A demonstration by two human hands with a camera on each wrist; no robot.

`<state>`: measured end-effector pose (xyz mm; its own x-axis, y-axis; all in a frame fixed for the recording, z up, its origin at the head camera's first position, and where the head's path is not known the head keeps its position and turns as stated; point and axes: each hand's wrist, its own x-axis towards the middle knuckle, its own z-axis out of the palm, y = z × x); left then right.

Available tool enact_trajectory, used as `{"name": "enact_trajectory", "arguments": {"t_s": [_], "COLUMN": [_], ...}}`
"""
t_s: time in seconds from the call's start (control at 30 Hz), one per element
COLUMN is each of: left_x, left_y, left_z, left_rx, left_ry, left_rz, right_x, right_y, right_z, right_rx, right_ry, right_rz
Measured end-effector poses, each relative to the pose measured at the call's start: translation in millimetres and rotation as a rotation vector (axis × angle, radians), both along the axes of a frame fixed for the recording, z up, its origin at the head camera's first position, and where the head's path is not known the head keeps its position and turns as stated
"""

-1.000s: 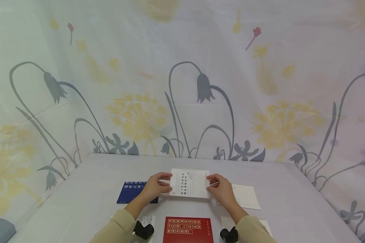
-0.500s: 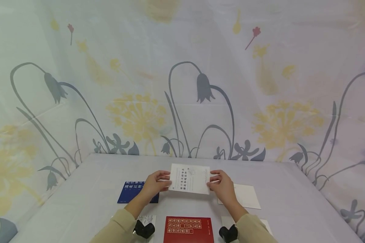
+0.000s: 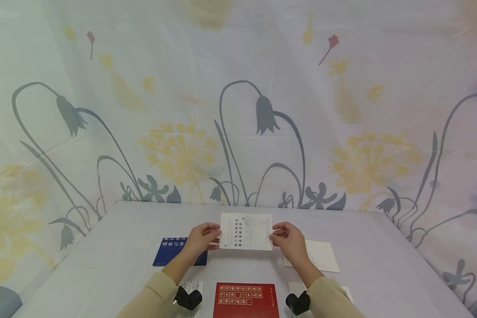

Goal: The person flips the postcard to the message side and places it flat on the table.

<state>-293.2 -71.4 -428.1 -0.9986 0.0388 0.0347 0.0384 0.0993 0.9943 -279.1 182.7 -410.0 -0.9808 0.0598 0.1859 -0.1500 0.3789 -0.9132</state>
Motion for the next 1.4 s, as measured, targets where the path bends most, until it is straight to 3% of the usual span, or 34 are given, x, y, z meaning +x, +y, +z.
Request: {"name": "enact_trajectory", "arguments": {"t_s": [0.4, 0.57, 0.97, 1.4], "left_x": [1.5, 2.2, 2.4, 7.1], "left_y": [0.4, -0.2, -2.7, -7.1], "left_z": [2.6, 2.1, -0.4, -0.8], "left_rx": [0.008, 0.008, -0.089, -0.045], "left_ry": [0.019, 0.016, 0.036, -0.005], "left_rz": [-0.026, -0.032, -0.04, -0.072], "right_x": [0.8, 2.1, 5.2, 8.6], "right_y": [1.3, 1.0, -0.4, -1.1], "right_z": [3.7, 3.3, 0.3, -2.7], "right_rx": [-0.031, -0.132, -0.198, -0.28], "right_ry": [-0.012, -0.04, -0.071, -0.108], "right_rz": [-0.02, -0.002, -0.02, -0.015]}}
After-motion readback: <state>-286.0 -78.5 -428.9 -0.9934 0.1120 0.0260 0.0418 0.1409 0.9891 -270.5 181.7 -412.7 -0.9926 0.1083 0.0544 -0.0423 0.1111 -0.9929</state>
